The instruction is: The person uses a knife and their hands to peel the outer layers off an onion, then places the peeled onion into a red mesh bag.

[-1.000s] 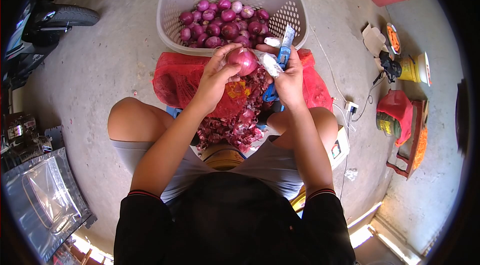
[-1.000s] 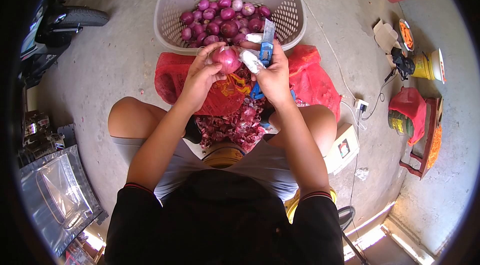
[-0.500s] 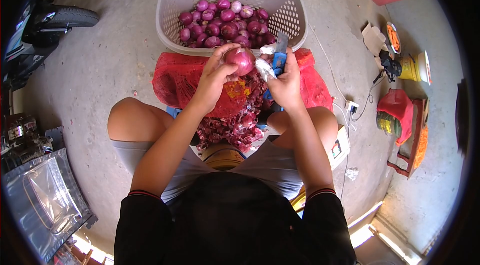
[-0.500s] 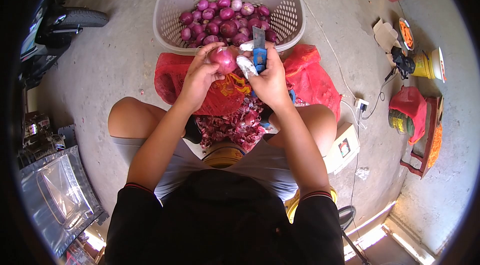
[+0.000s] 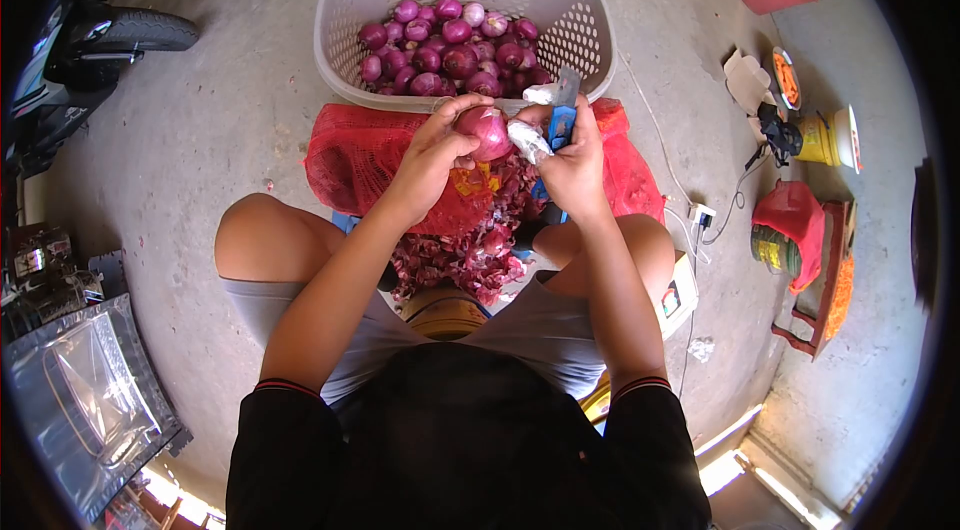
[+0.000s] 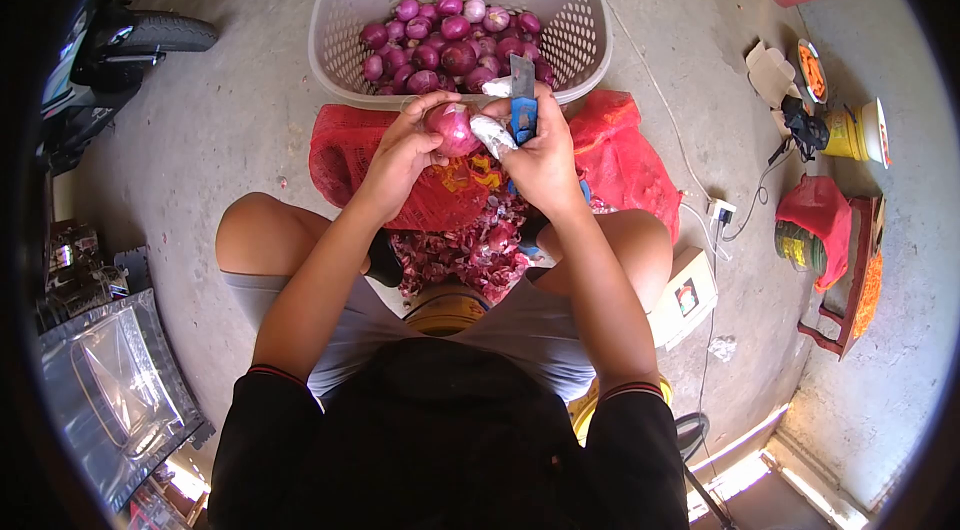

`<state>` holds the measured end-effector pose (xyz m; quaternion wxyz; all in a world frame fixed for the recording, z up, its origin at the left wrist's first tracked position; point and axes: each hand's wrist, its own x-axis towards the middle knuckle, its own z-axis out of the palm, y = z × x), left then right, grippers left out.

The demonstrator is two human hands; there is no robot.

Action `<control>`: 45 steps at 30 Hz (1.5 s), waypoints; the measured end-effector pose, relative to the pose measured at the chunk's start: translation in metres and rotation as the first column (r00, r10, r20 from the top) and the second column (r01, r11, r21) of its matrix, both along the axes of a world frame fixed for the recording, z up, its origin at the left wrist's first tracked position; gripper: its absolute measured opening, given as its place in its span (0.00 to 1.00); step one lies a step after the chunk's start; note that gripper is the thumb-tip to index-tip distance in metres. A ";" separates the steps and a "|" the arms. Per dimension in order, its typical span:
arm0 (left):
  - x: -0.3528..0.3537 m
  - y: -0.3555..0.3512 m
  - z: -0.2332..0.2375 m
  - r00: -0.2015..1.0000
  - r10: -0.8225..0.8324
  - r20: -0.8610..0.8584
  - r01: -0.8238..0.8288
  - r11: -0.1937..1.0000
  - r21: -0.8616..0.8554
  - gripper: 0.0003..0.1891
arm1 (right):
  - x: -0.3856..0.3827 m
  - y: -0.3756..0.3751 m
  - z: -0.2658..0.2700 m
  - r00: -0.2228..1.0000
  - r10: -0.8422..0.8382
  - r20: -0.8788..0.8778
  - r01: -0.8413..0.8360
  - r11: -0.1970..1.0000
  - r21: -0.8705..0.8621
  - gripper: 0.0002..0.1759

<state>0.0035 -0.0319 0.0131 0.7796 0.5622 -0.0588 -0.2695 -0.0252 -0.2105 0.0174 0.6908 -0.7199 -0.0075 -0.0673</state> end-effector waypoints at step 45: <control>0.004 -0.006 -0.005 0.974 0.227 0.018 -0.217 0.949 -0.227 0.24 | -0.007 -0.004 0.001 0.983 0.161 -0.084 -0.181 0.840 -0.511 0.19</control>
